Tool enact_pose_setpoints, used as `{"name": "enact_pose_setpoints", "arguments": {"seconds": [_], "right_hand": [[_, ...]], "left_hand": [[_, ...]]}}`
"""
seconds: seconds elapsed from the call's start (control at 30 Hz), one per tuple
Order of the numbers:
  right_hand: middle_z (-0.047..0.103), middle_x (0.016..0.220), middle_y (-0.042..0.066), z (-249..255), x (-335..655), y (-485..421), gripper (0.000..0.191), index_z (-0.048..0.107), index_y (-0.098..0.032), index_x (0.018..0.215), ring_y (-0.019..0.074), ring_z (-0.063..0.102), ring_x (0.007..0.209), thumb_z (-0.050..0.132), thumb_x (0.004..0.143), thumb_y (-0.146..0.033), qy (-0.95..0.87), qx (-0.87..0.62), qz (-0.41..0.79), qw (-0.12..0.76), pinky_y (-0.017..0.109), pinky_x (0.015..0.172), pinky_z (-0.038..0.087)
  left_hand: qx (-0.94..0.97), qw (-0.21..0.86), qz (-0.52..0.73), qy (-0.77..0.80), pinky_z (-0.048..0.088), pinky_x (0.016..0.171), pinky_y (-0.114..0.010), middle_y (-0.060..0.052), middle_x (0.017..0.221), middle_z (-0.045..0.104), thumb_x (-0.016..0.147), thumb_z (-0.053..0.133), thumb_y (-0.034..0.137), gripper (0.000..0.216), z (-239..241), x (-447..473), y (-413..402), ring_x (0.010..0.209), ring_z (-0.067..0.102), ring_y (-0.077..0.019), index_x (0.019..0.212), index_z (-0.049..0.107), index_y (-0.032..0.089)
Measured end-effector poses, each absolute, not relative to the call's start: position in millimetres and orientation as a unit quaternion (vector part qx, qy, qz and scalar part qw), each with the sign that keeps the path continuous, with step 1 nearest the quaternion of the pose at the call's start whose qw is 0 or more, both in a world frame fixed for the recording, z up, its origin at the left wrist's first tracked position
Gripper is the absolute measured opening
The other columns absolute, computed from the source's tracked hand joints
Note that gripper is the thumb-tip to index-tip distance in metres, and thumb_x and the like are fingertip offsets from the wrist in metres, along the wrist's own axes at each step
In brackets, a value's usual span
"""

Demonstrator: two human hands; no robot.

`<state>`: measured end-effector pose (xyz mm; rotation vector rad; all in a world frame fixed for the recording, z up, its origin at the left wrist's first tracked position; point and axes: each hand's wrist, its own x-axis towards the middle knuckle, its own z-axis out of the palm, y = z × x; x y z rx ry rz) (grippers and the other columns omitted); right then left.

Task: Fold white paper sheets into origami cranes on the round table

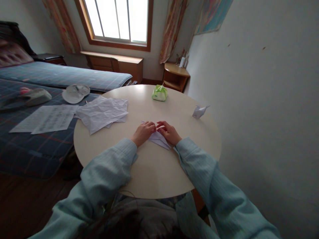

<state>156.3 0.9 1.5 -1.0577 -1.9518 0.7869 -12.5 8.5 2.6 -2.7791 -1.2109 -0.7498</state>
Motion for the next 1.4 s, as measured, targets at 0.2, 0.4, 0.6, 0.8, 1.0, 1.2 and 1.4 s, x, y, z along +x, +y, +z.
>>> {"name": "enact_pose_setpoints", "arguments": {"seconds": [0.2,0.4,0.6,0.8,1.0,1.2,1.4], "right_hand": [[0.061,0.082,0.004,-3.6,157.3,5.0,0.022,0.053,-0.017,0.094,0.0109,0.058,0.072,0.047,0.073,-0.014,-0.758,-0.458,0.240,0.397,0.024,0.064,0.049],[0.061,0.076,0.002,-3.8,158.0,5.4,0.024,0.054,-0.017,0.092,0.0100,0.055,0.064,0.046,0.071,-0.012,-0.745,-0.493,0.195,0.405,0.023,0.061,0.046],[0.061,0.075,0.001,-5.1,158.8,5.9,0.024,0.054,-0.018,0.092,0.0096,0.054,0.062,0.047,0.070,-0.012,-0.751,-0.487,0.202,0.397,0.022,0.060,0.045],[0.060,0.072,0.001,-5.4,159.3,7.0,0.023,0.054,-0.018,0.091,0.0100,0.055,0.063,0.047,0.070,-0.012,-0.755,-0.485,0.213,0.387,0.022,0.060,0.046],[0.061,0.074,0.001,-3.9,159.9,7.0,0.022,0.054,-0.018,0.091,0.0101,0.055,0.064,0.048,0.071,-0.011,-0.755,-0.494,0.205,0.380,0.022,0.060,0.045],[0.062,0.075,0.002,-3.1,160.2,6.8,0.023,0.055,-0.016,0.091,0.0104,0.056,0.065,0.048,0.070,-0.010,-0.755,-0.498,0.192,0.380,0.022,0.062,0.045],[0.062,0.074,0.002,-4.9,160.3,7.6,0.022,0.055,-0.017,0.090,0.0111,0.056,0.065,0.047,0.071,-0.011,-0.756,-0.496,0.187,0.384,0.023,0.061,0.045]], "left_hand": [[-0.891,-0.051,-0.245,-0.379,0.042,0.080,-0.028,-0.003,0.085,0.065,0.080,0.050,0.024,0.012,2.4,-17.2,10.5,0.084,0.054,-0.0142,0.080,0.061,0.018],[-0.892,-0.099,-0.229,-0.378,0.041,0.085,-0.030,-0.004,0.096,0.062,0.076,0.055,0.031,0.022,2.9,-19.3,9.8,0.094,0.054,-0.0153,0.095,0.059,0.020],[-0.899,-0.076,-0.205,-0.380,0.039,0.088,-0.033,-0.005,0.099,0.061,0.076,0.055,0.028,0.021,6.4,-22.3,10.4,0.097,0.053,-0.0166,0.096,0.059,0.022],[-0.906,-0.066,-0.185,-0.375,0.038,0.086,-0.033,-0.003,0.095,0.063,0.074,0.059,0.027,0.025,9.7,-23.4,10.5,0.095,0.050,-0.0185,0.098,0.059,0.021],[-0.908,-0.055,-0.172,-0.378,0.037,0.083,-0.033,-0.003,0.096,0.062,0.075,0.057,0.028,0.023,7.3,-22.7,10.6,0.093,0.048,-0.0191,0.098,0.062,0.025],[-0.903,-0.070,-0.180,-0.384,0.036,0.084,-0.034,-0.004,0.095,0.059,0.075,0.056,0.028,0.022,2.8,-22.1,12.4,0.092,0.047,-0.0190,0.096,0.062,0.025],[-0.894,-0.081,-0.208,-0.389,0.036,0.086,-0.035,-0.005,0.097,0.056,0.074,0.056,0.024,0.019,4.6,-19.4,9.7,0.094,0.046,-0.0200,0.092,0.060,0.021]]}}
